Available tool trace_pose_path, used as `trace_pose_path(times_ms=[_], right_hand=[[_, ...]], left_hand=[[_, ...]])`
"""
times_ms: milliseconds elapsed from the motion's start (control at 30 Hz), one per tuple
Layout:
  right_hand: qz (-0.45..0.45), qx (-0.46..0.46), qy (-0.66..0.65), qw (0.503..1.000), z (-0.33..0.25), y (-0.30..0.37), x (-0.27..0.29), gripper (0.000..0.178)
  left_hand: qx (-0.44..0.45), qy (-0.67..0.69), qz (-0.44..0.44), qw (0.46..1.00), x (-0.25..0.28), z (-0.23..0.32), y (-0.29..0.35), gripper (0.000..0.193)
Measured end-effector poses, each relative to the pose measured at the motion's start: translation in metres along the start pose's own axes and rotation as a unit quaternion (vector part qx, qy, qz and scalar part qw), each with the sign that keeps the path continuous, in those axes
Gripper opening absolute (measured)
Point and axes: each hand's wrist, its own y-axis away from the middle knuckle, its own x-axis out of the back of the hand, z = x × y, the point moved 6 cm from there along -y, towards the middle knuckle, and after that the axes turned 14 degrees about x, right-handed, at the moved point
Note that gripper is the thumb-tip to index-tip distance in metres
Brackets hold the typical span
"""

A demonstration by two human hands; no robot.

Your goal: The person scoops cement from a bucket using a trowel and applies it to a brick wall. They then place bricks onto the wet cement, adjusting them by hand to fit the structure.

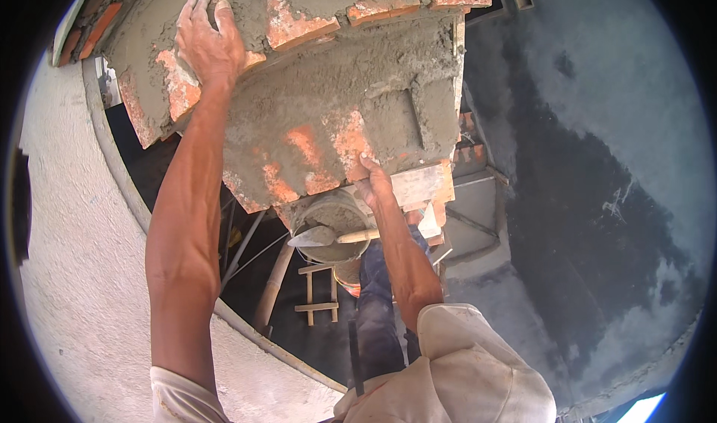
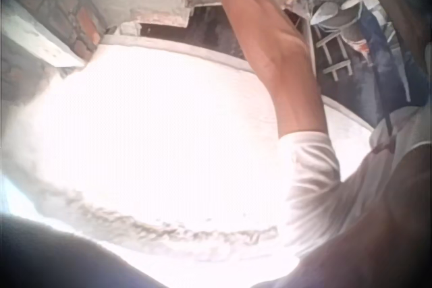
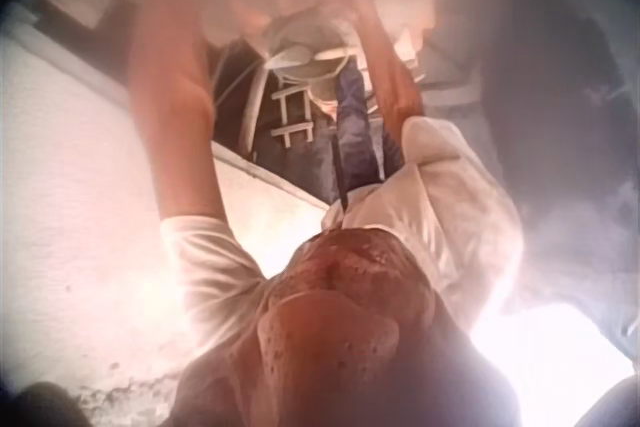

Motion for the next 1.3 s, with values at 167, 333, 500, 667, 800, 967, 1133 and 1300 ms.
trace_pose_path(times_ms=[167, 333, 500, 667, 800, 967, 1133, 1300], right_hand=[[0.078, -0.006, 0.13, 0.988, -0.019, 0.04, -0.014, 0.058], [0.038, 0.092, 0.251, 0.963, -0.076, 0.092, -0.057, 0.048], [-0.092, 0.175, 0.149, 0.969, -0.14, 0.18, -0.118, 0.054], [-0.248, 0.294, 0.186, 0.904, -0.233, 0.216, -0.233, 0.061], [-0.298, 0.336, 0.234, 0.862, -0.281, 0.189, -0.339, 0.049], [-0.314, 0.382, 0.293, 0.819, -0.307, 0.134, -0.382, 0.055], [-0.154, 0.422, 0.522, 0.725, -0.308, 0.136, -0.332, 0.084], [-0.107, 0.304, 0.4, 0.858, -0.205, 0.114, -0.196, 0.056]], left_hand=[[0.01, -0.005, -0.003, 1.0, 0.001, 0.0, 0.0, 0.051], [0.032, -0.009, -0.009, 0.999, 0.004, 0.005, 0.0, 0.051], [0.052, -0.015, -0.017, 0.998, 0.012, 0.005, 0.001, 0.049], [0.047, -0.008, -0.012, 0.999, 0.014, 0.002, 0.002, 0.049], [0.043, -0.011, -0.009, 0.999, 0.013, 0.005, 0.002, 0.048], [0.047, -0.005, -0.013, 0.999, 0.008, 0.007, 0.001, 0.049], [0.03, 0.015, -0.005, 0.999, 0.005, 0.0, 0.0, 0.053], [0.03, 0.027, 0.006, 0.999, 0.017, 0.006, 0.007, 0.048]])
